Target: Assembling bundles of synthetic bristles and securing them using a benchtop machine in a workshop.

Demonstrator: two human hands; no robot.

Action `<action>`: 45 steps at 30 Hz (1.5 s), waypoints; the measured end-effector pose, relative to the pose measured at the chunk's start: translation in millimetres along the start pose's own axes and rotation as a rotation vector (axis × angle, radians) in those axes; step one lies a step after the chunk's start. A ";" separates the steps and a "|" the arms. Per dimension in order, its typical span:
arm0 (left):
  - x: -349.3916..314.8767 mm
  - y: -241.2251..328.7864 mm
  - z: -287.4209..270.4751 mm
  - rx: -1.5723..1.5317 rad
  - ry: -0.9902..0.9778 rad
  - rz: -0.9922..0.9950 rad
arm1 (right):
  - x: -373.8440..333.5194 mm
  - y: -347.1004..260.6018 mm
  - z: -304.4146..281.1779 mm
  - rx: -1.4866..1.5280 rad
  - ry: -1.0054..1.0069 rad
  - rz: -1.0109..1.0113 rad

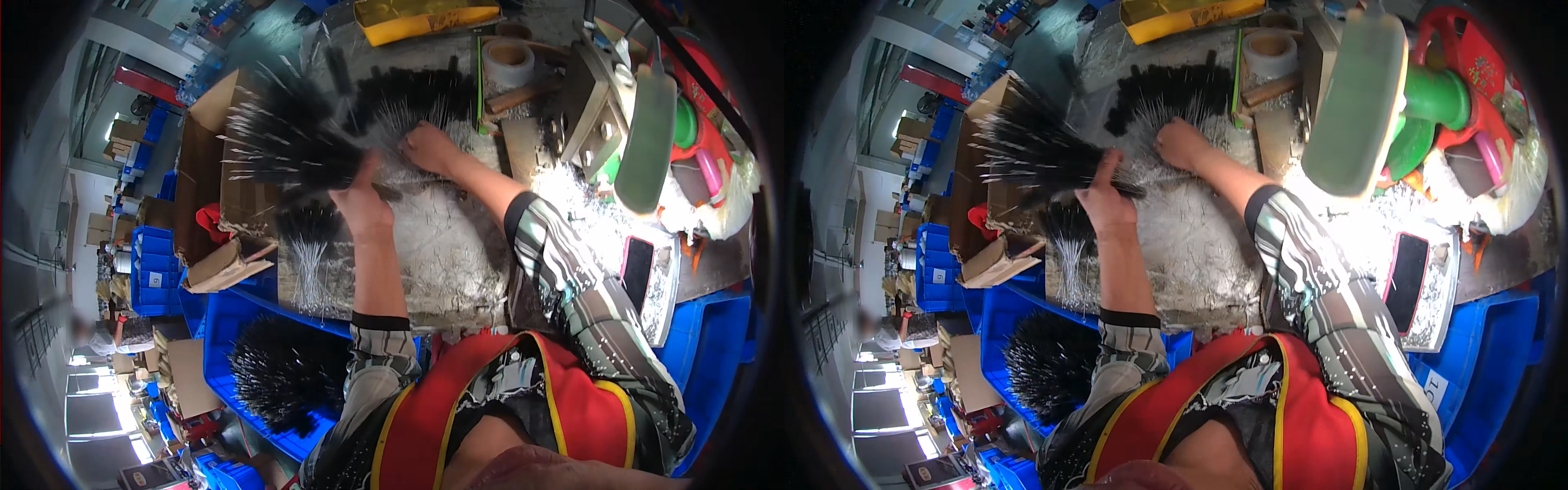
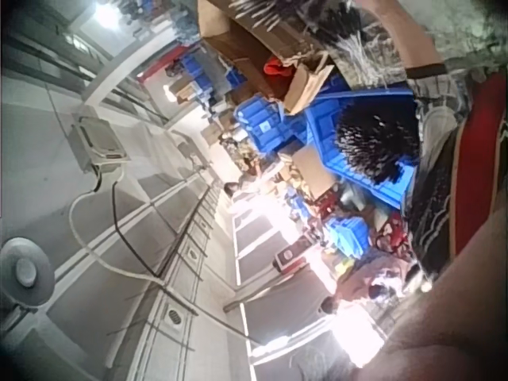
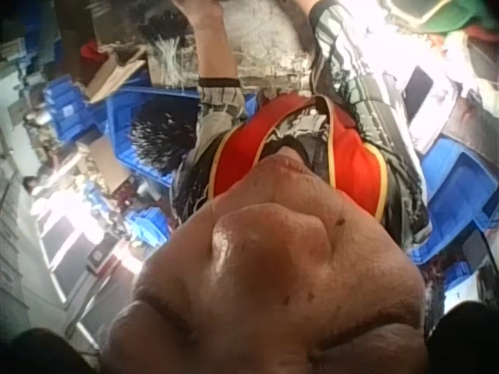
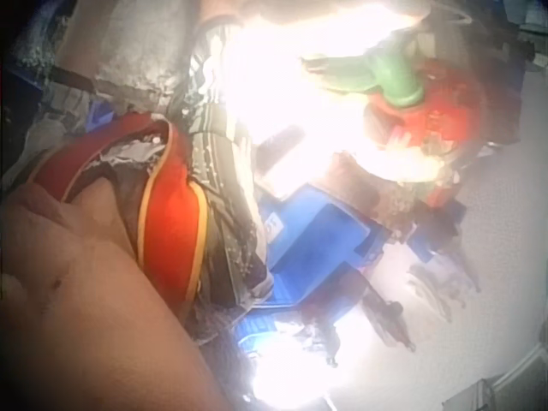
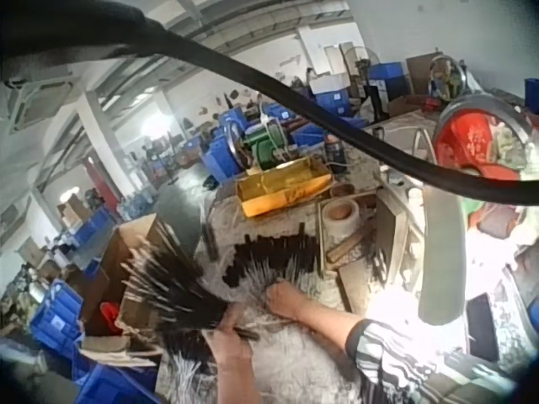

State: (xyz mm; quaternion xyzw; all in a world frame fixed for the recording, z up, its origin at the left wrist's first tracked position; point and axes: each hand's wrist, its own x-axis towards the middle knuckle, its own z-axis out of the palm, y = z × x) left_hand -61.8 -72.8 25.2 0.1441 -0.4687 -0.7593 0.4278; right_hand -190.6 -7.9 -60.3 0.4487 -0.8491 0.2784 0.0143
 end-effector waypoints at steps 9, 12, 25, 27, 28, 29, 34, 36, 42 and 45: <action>3.3 30.1 -44.0 -0.299 -0.059 -0.121 | -33.4 -18.2 -47.7 0.267 0.581 0.283; -12.3 24.4 -58.9 -0.393 -0.018 -0.243 | -63.8 -49.7 -61.6 0.414 0.166 0.436; -50.7 9.0 -63.2 -0.442 -0.074 -0.426 | -225.5 -128.7 -108.6 0.913 -0.382 0.454; -53.5 16.1 -59.3 -0.408 -0.085 -0.415 | -243.9 -125.9 -112.7 0.828 -0.293 0.383; -52.1 22.6 -62.0 -0.413 -0.080 -0.395 | -252.8 -126.9 -117.7 0.867 -0.236 0.318; -49.6 27.7 -67.0 -0.419 -0.074 -0.373 | -262.3 -126.1 -129.5 0.916 -0.233 0.333; -61.1 30.7 -55.9 -0.164 -0.015 -0.394 | -272.5 -123.8 -146.9 0.406 0.452 0.196; -94.8 35.3 -30.4 -0.211 -0.007 -0.579 | -251.5 -108.1 -116.1 0.036 0.510 0.131; -129.9 32.8 -20.1 -0.065 -0.258 -0.345 | -195.9 -141.1 -91.6 -0.012 0.147 -0.174; -117.3 41.1 -26.6 -0.011 -0.183 -0.307 | -171.6 -153.3 -137.7 -0.052 0.540 -0.195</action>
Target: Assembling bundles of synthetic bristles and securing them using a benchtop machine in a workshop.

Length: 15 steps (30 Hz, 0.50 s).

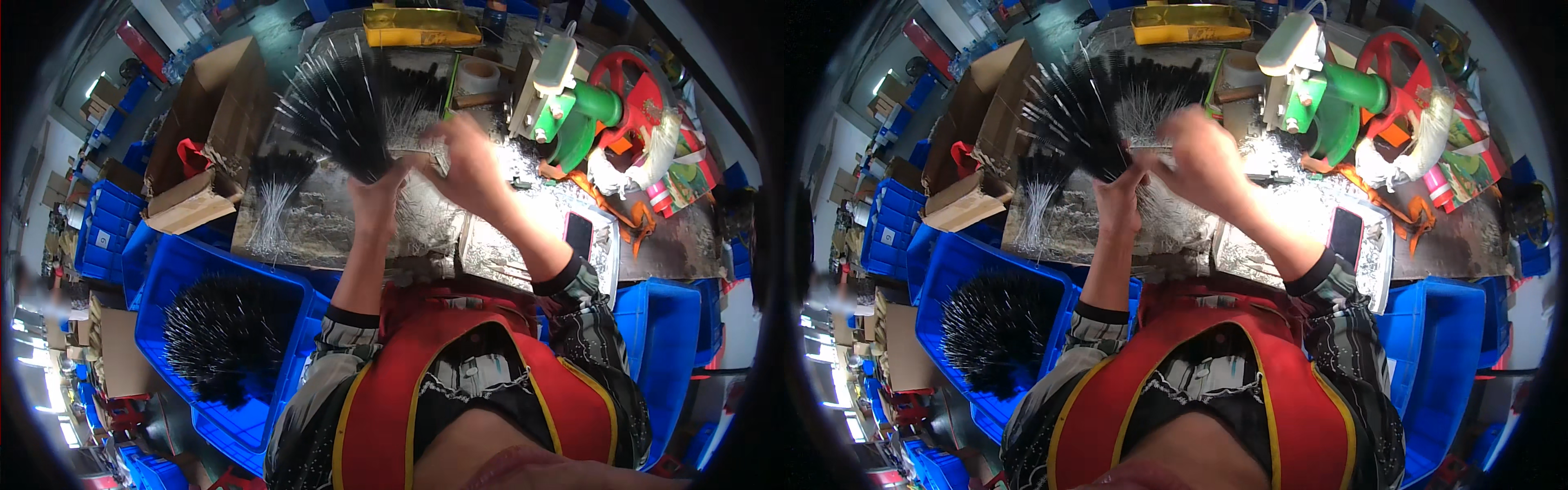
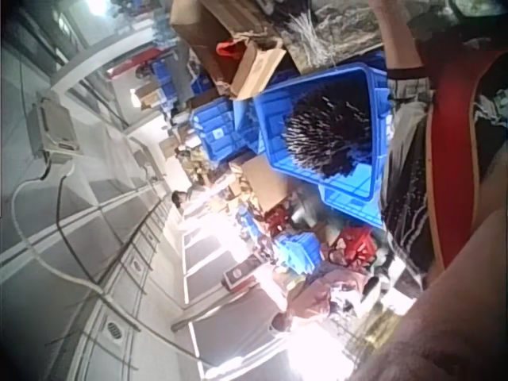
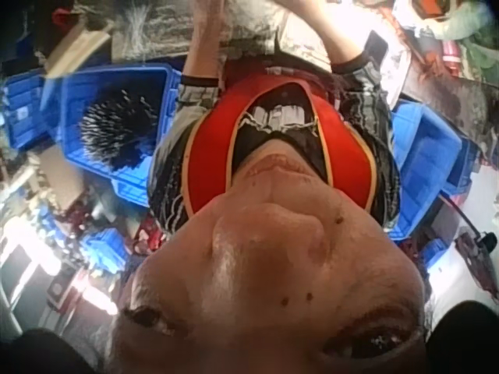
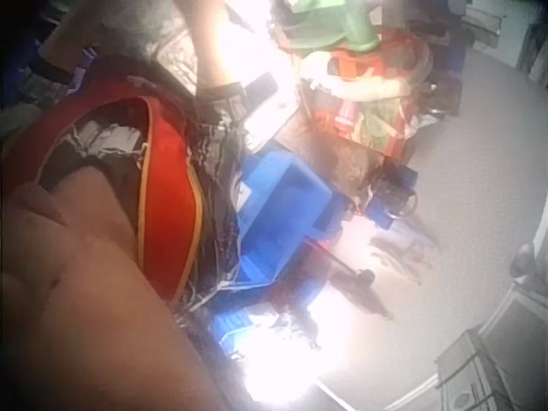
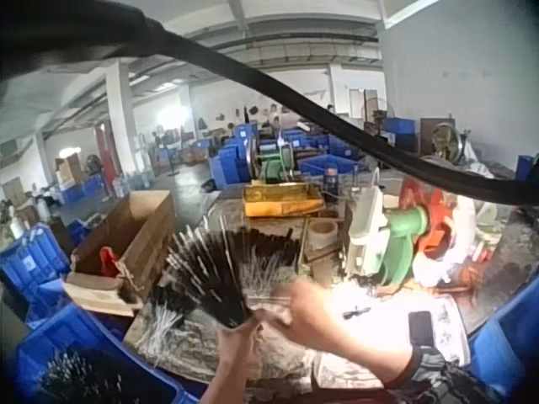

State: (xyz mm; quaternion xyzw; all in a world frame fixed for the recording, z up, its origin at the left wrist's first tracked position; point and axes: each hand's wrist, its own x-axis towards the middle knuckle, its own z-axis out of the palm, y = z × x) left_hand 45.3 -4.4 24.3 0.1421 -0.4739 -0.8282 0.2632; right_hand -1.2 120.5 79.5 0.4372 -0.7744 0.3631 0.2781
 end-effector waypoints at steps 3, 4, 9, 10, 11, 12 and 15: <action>8.3 -9.7 -20.3 0.277 -0.210 0.286 | 54.1 -13.4 -32.4 0.308 0.249 -0.020; 11.5 -17.5 -26.3 0.283 -0.218 0.281 | 67.8 -16.5 -36.5 0.406 0.243 -0.078; 36.3 -66.6 -54.5 0.451 -0.288 0.605 | 68.7 -4.6 1.2 0.396 -0.241 0.018; 44.2 -80.9 -65.8 0.628 -0.298 0.662 | 68.2 -3.5 2.4 0.393 -0.240 0.018; 49.9 -97.2 -74.6 0.763 -0.270 0.661 | 65.7 1.1 1.1 0.448 -0.316 0.129; 47.6 -93.9 -70.9 0.761 -0.279 0.661 | 63.7 5.4 -3.2 0.503 -0.385 0.243; 42.2 -89.7 -68.3 0.706 -0.244 0.587 | 71.2 23.8 -14.8 0.455 -0.312 0.187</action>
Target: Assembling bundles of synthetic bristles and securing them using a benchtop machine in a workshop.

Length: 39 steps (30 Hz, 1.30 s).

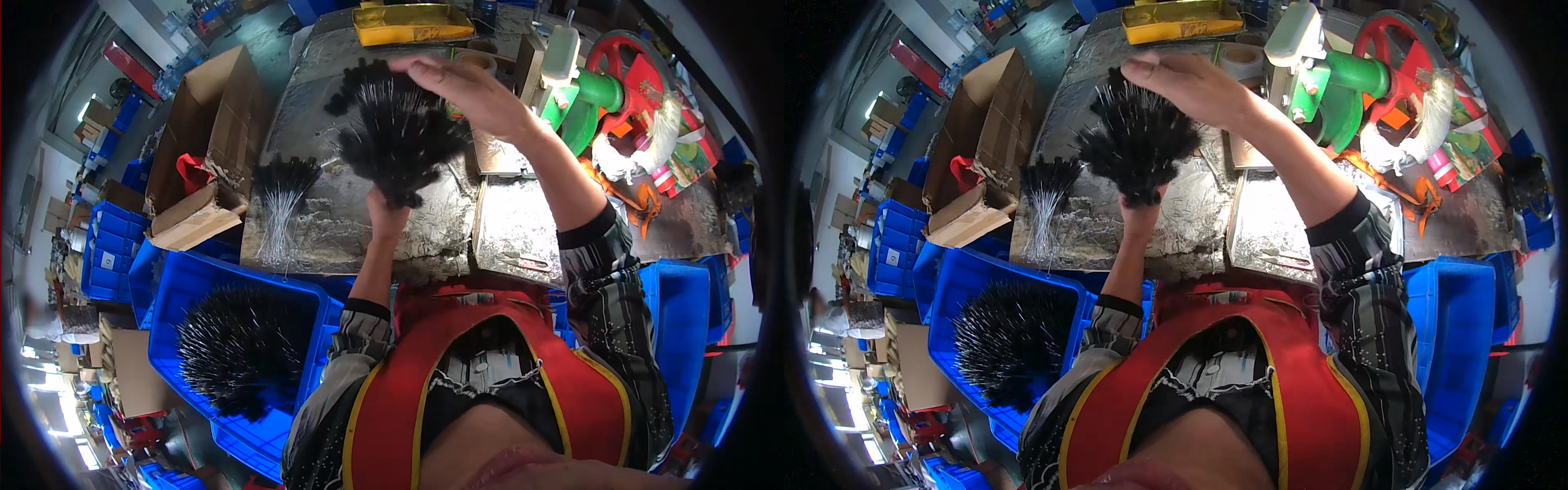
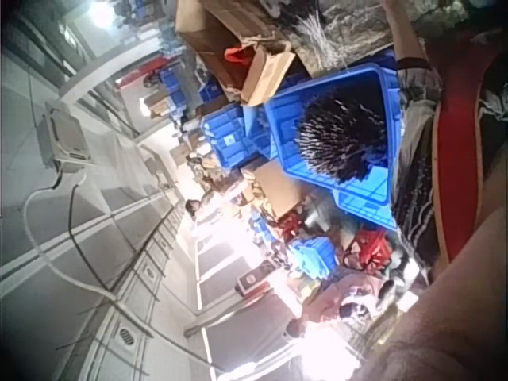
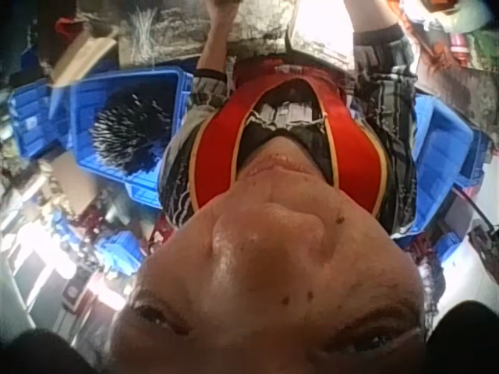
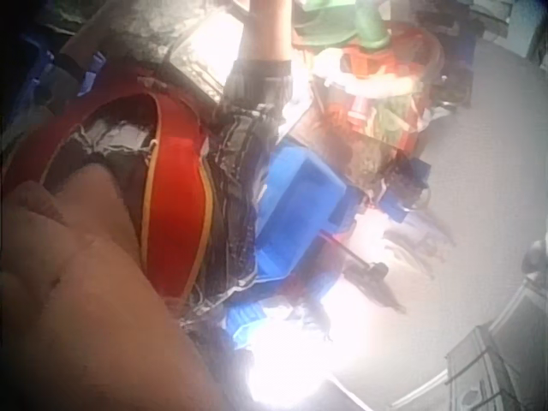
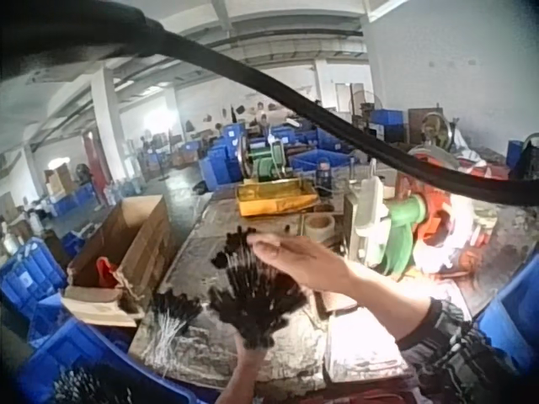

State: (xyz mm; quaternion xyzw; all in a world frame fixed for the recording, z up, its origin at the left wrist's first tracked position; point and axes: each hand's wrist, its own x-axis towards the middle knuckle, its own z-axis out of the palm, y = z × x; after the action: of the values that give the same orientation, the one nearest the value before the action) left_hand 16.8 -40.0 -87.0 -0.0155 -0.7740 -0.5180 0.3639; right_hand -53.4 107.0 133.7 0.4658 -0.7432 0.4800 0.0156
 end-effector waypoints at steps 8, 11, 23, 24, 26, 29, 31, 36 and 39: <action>-4.9 -7.6 -0.9 -0.737 0.118 -0.369 | -19.9 -0.9 13.6 -0.269 0.082 -0.211; 2.7 -3.9 -5.3 0.042 0.094 -0.170 | -17.6 7.3 -4.4 0.026 0.323 -0.198; 14.9 33.6 -10.8 -0.263 0.185 -0.206 | -2.3 -11.6 18.2 -0.244 0.181 -0.252; 13.7 37.4 -14.8 -0.224 0.170 -0.203 | -0.1 -19.2 21.5 -0.308 0.166 -0.299; 15.7 35.0 -10.6 -0.263 0.145 -0.292 | 3.1 -34.3 18.8 -0.272 0.279 -0.339; 17.0 24.8 -16.0 -0.301 0.138 -0.323 | 16.1 -59.5 7.1 -0.167 0.556 -0.557; 14.7 30.6 -21.1 -0.434 0.175 -0.558 | 18.5 -74.8 -11.0 0.313 0.536 -0.621; 12.5 24.4 -37.8 -0.611 0.301 -0.588 | 0.4 -44.7 -17.3 -0.031 0.587 -0.453; 17.0 40.5 -24.5 -0.644 0.317 -0.344 | -10.4 3.6 24.9 -0.180 0.418 -0.153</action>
State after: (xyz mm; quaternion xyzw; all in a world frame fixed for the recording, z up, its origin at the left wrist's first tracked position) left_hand 34.0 -47.2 -40.3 0.0811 -0.4975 -0.7836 0.3632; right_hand -39.5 96.3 112.9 0.4078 -0.7261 0.4954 0.2470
